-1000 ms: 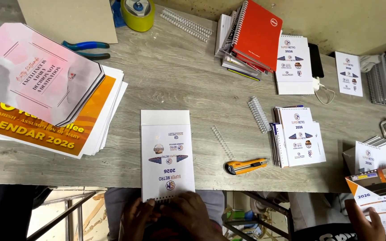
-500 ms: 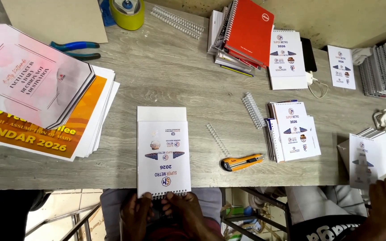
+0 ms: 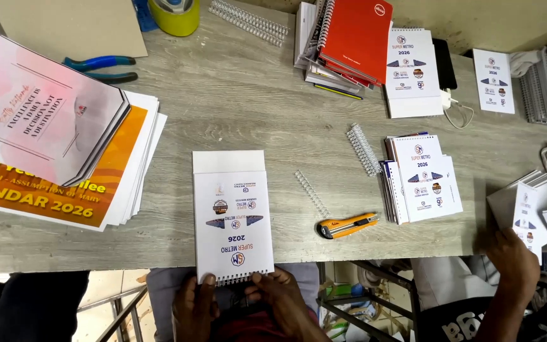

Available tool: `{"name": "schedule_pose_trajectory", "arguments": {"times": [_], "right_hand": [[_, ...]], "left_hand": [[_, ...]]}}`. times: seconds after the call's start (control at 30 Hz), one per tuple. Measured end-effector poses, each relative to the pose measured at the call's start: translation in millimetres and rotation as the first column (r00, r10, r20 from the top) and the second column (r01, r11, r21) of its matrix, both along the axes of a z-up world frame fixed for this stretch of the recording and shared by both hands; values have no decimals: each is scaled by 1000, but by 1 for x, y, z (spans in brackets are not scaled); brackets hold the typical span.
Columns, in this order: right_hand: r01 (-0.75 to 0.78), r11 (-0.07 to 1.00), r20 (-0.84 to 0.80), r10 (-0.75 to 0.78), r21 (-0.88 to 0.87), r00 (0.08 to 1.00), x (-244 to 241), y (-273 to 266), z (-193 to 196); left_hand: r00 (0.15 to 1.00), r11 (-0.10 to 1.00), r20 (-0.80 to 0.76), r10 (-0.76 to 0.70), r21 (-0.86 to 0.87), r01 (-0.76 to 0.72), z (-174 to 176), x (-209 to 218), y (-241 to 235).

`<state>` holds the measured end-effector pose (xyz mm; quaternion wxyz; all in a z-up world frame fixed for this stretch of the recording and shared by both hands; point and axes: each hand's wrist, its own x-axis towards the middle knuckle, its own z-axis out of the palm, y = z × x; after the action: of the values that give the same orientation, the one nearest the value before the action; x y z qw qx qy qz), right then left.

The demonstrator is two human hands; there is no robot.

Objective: Manually collating, aligning, and stacking printed pages to assemble calendars for binding.

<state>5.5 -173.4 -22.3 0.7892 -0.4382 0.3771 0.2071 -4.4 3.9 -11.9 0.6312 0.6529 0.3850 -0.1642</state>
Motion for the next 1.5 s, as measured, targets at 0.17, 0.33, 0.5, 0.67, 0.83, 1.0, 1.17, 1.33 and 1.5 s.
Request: {"name": "schedule_pose_trajectory", "arguments": {"times": [0.17,0.33,0.5,0.67,0.83,1.0,1.17,1.33,1.5], "right_hand": [[-100,991,21,102,-89,995,2,4,8],[-154,983,51,159,-97,986,-3,-3,3],[-156,979,53,164,-134,985,5,5,23],[-195,971,29,201,-140,979,9,5,30],[-312,946,45,317,-91,947,6,-3,21],[-303,931,-59,297,-204,953,8,4,31],[-346,922,72,362,-176,929,2,-5,22],[-315,911,0,327,-267,945,2,1,24],[-376,901,34,391,-215,920,-8,-9,3]], "left_hand": [[997,995,66,-51,88,45,-4,1,1],[1000,999,1,10,37,-10,-12,-4,1],[979,921,-1,205,-339,-193,-31,-11,-5],[985,953,-94,145,-255,-165,7,5,-13],[991,998,-116,62,-15,-64,12,6,-11],[993,987,-2,115,-110,-114,-13,-6,-9],[993,971,50,106,-219,-93,-31,-10,-1],[998,973,-14,59,-223,-61,-26,-5,5],[999,934,4,-43,-355,41,-22,0,25]]}}
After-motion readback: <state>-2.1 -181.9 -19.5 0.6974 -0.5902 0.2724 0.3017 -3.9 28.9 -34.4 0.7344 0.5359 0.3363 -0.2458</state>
